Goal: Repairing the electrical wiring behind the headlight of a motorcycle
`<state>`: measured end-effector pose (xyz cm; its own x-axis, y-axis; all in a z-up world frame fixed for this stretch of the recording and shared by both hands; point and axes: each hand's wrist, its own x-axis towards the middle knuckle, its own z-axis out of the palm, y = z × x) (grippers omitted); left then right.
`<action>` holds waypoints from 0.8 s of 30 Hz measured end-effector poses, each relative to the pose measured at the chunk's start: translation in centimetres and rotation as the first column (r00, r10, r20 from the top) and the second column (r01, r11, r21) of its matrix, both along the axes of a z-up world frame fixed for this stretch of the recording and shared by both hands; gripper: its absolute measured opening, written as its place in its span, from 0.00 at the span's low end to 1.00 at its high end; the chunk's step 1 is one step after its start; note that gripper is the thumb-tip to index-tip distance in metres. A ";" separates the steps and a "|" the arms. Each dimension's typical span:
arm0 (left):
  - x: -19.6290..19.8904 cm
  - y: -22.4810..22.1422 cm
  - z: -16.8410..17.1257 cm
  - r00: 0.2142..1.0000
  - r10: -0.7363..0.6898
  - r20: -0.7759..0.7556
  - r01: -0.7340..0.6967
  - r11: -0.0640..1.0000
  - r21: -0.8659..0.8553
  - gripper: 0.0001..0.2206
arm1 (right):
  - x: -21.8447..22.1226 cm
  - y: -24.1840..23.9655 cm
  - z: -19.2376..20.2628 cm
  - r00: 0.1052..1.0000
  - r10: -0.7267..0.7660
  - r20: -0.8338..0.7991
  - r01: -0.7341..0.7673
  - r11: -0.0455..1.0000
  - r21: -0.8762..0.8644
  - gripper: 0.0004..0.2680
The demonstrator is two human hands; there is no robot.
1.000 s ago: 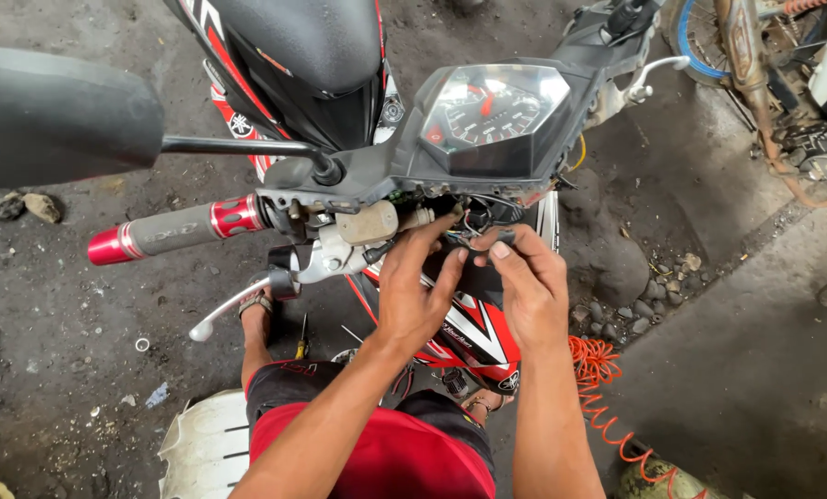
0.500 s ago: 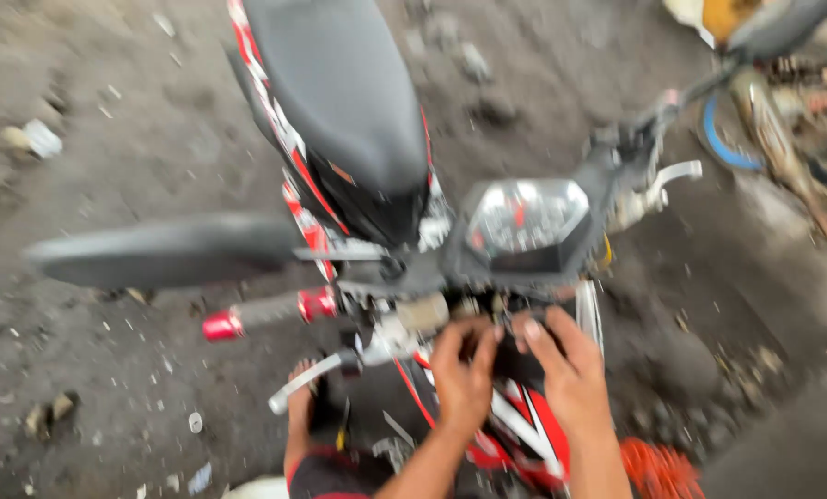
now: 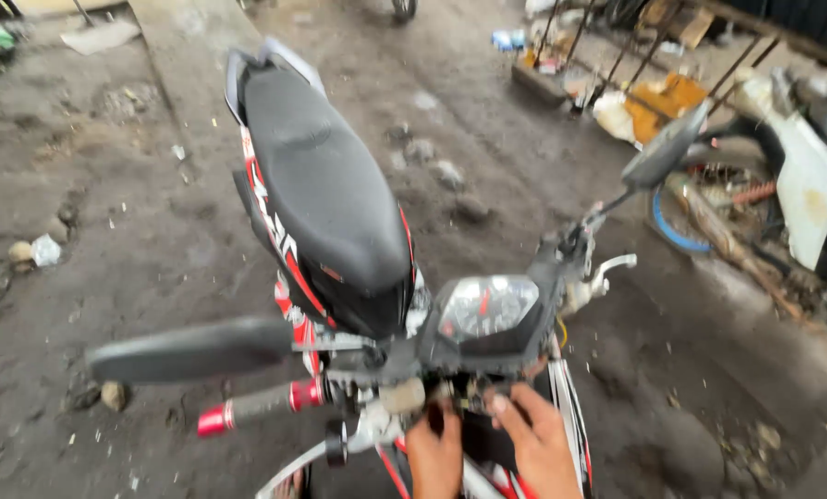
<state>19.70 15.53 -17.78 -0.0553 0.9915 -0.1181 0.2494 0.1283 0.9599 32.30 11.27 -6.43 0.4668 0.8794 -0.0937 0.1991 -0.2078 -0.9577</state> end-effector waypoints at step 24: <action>-2.6 -0.8 4.8 0.784 -0.087 0.615 0.279 0.934 -0.224 0.15 | 0.2 -1.2 -2.1 0.996 0.063 -0.056 -0.045 0.961 0.273 0.04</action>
